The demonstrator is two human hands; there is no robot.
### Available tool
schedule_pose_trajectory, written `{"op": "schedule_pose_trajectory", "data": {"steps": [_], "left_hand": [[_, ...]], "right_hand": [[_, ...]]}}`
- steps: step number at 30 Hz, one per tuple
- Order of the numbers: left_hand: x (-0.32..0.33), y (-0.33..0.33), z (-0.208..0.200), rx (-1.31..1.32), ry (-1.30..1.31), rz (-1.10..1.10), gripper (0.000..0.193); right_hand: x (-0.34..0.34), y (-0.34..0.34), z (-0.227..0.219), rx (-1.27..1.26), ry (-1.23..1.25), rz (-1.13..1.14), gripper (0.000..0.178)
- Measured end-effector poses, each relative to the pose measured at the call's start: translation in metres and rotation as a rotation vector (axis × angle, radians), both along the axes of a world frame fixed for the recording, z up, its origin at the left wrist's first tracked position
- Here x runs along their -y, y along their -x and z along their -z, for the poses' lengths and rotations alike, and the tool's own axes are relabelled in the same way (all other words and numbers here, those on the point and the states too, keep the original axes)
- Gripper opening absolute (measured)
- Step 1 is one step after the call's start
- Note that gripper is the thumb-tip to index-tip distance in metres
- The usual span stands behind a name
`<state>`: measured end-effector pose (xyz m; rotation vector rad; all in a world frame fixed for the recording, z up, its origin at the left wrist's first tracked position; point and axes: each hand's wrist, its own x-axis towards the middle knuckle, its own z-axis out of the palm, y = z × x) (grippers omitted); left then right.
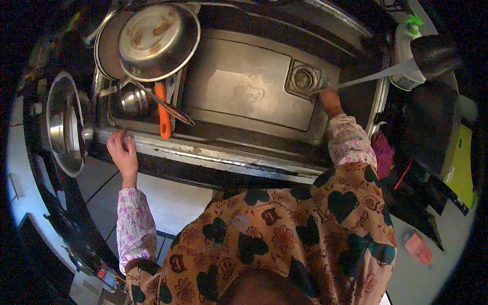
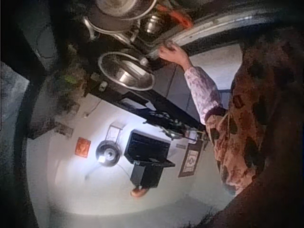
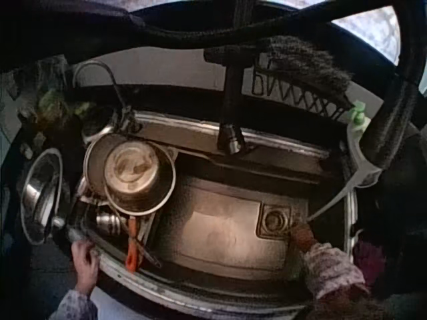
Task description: The person washes a white bowl, a metal bowl, and a metal lid under running water in a kitchen sink. They rinse each item thoroughly and place them aside in the sink area.
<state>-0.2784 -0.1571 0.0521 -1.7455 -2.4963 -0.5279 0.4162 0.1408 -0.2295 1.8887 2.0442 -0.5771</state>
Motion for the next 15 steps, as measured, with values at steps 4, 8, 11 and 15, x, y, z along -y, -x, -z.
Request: {"op": "schedule_pose_trajectory", "data": {"steps": [4,8,11,15], "left_hand": [[0.012,-0.001,-0.012,-0.035,0.028,-0.045,0.026],[0.006,-0.001,-0.009,-0.044,0.006,0.006,0.026],[0.007,0.006,-0.001,-0.064,-0.015,0.023,0.027],[0.010,0.005,0.000,-0.102,0.011,0.015,0.028]], "right_hand": [[-0.011,0.132,-0.102,-0.150,-0.234,-0.090,0.023],[0.013,0.148,-0.117,-0.362,-0.177,0.089,0.013],[0.030,0.116,-0.105,-0.616,0.021,0.166,0.011],[0.038,0.090,-0.170,-0.729,0.376,-0.122,0.013]]}}
